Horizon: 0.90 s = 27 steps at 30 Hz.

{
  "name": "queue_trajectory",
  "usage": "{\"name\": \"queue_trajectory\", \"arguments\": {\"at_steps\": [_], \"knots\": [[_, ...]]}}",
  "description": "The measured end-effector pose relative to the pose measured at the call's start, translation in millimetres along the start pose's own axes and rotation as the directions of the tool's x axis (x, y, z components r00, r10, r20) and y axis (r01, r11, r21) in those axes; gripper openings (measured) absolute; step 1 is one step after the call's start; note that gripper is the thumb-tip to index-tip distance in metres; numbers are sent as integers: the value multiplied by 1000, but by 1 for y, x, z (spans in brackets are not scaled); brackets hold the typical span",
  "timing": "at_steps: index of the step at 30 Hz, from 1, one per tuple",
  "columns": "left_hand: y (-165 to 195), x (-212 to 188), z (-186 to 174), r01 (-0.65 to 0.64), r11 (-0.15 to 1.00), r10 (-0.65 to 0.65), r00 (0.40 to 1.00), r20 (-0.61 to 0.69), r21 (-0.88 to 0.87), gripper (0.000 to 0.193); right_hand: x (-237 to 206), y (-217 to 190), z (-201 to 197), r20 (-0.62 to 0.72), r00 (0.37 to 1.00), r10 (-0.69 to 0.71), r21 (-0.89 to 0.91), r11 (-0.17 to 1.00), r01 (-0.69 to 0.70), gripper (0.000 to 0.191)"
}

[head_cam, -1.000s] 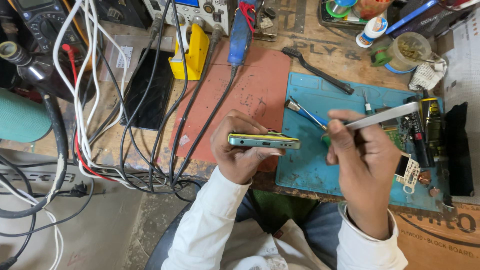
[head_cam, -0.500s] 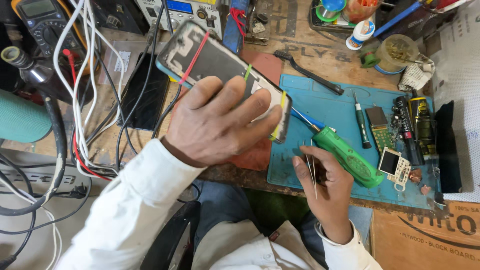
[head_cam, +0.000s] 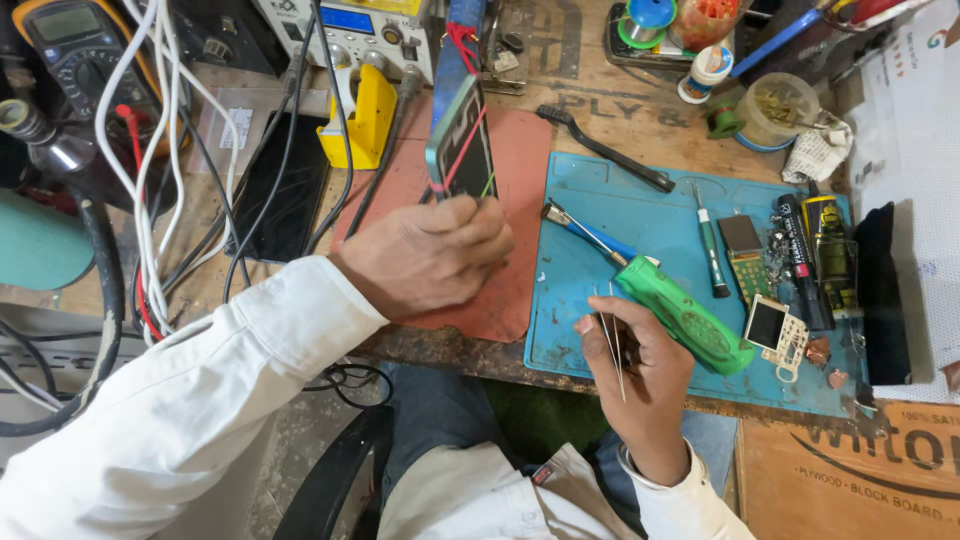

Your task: The person reassembles a smartphone by placing the back cover onto the chassis, securing it with multiple rubber bands, and using tweezers and a screwdriver to adjust internal components and ports. The person then uses a green tool to apply pressure along the edges of the device.

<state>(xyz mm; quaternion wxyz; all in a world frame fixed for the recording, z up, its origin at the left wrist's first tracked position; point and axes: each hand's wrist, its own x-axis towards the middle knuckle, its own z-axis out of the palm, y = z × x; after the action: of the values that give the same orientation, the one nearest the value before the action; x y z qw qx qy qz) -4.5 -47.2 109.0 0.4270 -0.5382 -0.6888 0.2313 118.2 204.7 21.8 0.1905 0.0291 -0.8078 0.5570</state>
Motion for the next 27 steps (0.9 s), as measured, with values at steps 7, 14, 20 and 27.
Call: {"name": "queue_trajectory", "arguments": {"at_steps": [7, 14, 20, 27], "knots": [[-5, 4, -19, 137, 972, -119, 987, 106, -189, 22, 1, -4, 3, -33, 998, 48, -105, 993, -51, 27], [17, -14, -36, 495, 230, -828, 552, 98, -838, 26, 14, -28, 5, 193, 961, -199, -259, 934, 245, 63], [70, -3, -13, 91, -379, -891, 232, 390, -921, 19, 41, -48, 10, 113, 923, -367, -583, 728, 361, 28], [71, 11, -15, 320, -248, -920, 219, 326, -914, 31, 109, -37, -19, 249, 966, 72, -775, 613, 154, 22]]}}
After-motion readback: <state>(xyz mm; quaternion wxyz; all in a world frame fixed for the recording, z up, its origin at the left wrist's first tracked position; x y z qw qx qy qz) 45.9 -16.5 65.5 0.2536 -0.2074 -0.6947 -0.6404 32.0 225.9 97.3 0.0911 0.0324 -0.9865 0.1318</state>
